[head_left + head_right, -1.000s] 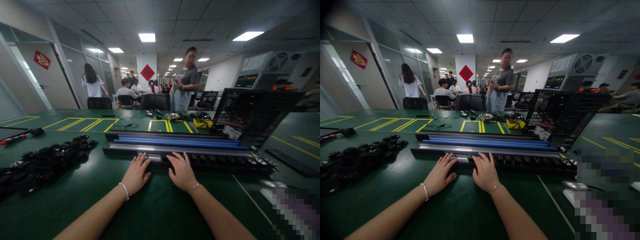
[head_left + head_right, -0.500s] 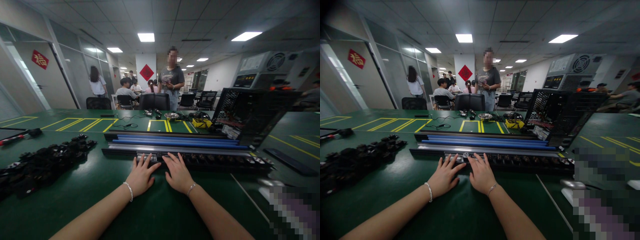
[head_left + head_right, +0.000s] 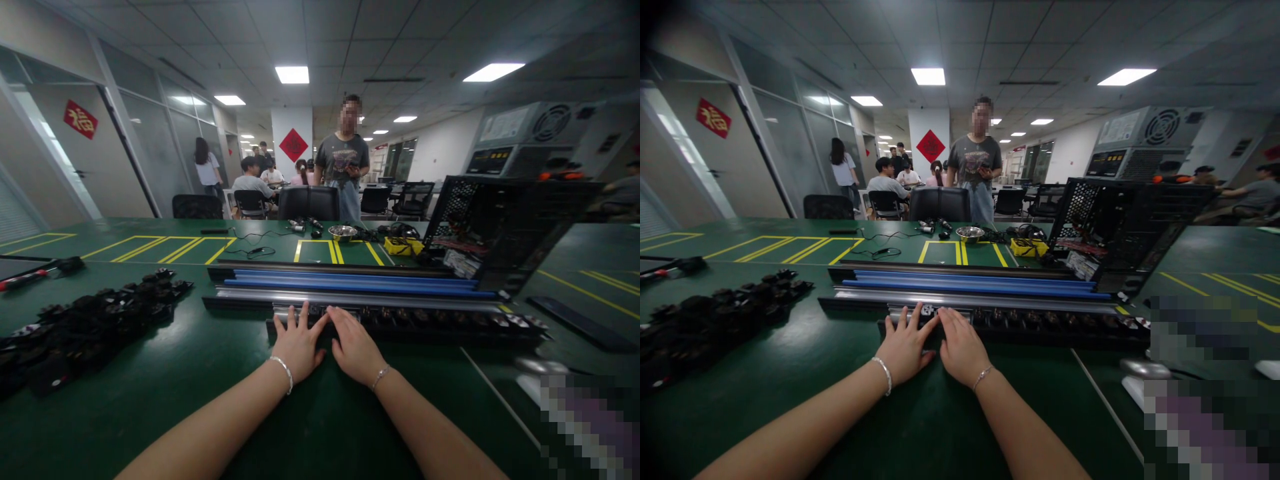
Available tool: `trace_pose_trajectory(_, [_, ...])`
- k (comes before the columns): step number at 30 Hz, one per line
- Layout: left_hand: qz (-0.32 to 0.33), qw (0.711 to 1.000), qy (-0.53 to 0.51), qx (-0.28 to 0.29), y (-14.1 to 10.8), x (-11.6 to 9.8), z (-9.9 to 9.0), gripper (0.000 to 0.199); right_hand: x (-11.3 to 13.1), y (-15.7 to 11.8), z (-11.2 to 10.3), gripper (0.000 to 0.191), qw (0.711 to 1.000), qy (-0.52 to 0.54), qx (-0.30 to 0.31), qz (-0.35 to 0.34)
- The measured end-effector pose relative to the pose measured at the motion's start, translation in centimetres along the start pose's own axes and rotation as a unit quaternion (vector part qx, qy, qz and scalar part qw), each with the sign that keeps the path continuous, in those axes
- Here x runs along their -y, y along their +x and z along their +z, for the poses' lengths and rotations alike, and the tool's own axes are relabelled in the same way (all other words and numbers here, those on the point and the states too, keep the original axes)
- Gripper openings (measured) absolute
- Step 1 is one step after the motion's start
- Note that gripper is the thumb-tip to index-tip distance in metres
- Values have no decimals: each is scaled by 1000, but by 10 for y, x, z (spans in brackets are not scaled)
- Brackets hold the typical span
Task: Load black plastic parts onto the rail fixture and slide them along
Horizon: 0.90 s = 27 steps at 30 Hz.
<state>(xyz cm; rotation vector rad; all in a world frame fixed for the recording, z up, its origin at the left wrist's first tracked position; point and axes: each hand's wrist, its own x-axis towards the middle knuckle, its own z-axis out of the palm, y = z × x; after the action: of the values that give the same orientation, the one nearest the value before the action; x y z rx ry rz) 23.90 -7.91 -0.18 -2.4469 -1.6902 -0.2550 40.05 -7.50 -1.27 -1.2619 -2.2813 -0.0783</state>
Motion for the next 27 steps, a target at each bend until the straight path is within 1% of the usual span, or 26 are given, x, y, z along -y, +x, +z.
trace_pose_trajectory(3, [-14, 1000, 7, -10, 3, -3, 2, 75, -1, -1, 1, 60, 1000, -22, -6, 7])
trace_pose_trajectory(6, [-22, 1000, 11, 3, 4, -3, 2, 73, -2, -2, 1, 58, 999, -42, 2, 4])
trace_pose_trajectory(11, [-9, 1000, 18, 11, 4, -2, -1, 66, -2, -2, 0, 54, 998, -59, 10, 0])
trace_pose_trajectory(17, [-7, 1000, 20, -6, 3, 1, 1, 62, -2, -1, 0, 52, 998, -55, 10, 0])
trace_pose_trajectory(27, [-26, 999, 12, -16, 5, 3, 4, 64, -1, -1, -1, 50, 999, -43, 9, 4])
